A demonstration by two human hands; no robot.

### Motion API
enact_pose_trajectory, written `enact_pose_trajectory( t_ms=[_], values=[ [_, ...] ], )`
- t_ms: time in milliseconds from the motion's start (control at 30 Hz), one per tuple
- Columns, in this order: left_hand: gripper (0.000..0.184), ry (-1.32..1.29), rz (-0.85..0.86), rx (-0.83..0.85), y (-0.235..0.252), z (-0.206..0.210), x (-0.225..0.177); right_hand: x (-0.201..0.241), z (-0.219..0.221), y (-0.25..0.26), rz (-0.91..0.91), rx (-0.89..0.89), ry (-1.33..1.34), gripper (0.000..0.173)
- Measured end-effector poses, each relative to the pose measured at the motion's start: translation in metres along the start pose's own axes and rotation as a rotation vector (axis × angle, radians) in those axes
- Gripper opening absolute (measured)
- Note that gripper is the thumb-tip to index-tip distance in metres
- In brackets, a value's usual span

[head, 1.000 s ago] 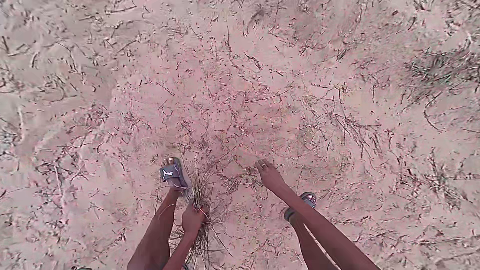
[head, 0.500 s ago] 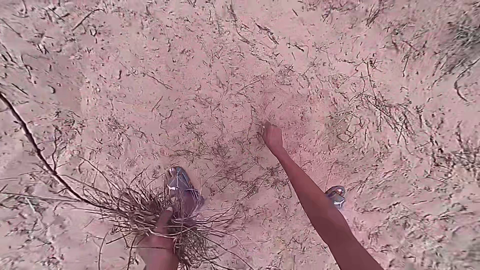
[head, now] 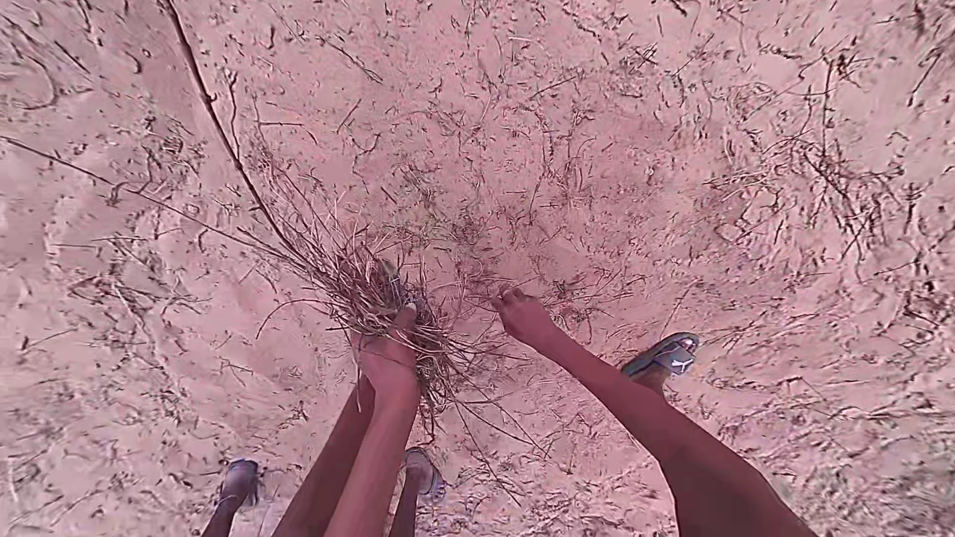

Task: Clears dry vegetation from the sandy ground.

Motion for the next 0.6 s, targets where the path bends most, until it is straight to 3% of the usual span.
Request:
enact_pose_trajectory(
  t_ms=[100,200,267,333,433,500,600],
  values=[
    [0.050,-0.120,-0.044,-0.025,0.006,-0.008,-0.004,-0.011,-0.048,0.102,-0.111,-0.303,-0.163,0.026],
    [0.043,-0.166,-0.066,-0.018,0.010,-0.014,-0.005,-0.003,-0.075,0.175,0.013,-0.147,-0.230,0.045],
    [0.040,-0.180,-0.081,-0.005,0.012,-0.016,-0.005,0.002,-0.061,0.196,0.121,-0.024,-0.220,0.059],
    [0.041,-0.196,-0.086,-0.002,0.015,-0.019,-0.003,0.018,-0.029,0.191,0.141,0.088,-0.227,0.070],
    [0.044,-0.162,-0.126,-0.021,0.009,-0.019,-0.001,0.039,0.039,0.126,0.154,0.176,-0.008,0.048],
    [0.044,-0.144,-0.125,-0.009,0.007,-0.017,0.000,0.026,0.085,0.087,0.136,0.261,0.140,0.045],
    [0.037,-0.098,-0.091,0.011,0.001,-0.015,0.007,-0.013,0.148,0.044,0.077,0.340,0.045,0.037]
  ],
)
Point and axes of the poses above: each hand's wrist, its own y-axis towards the middle knuckle, its own z-axis out of the palm, x = y × z, the point moved 2 cm from there along y, towards the middle knuckle, and after that the axes turned 15 degrees about -y, right-handed, at the moved point
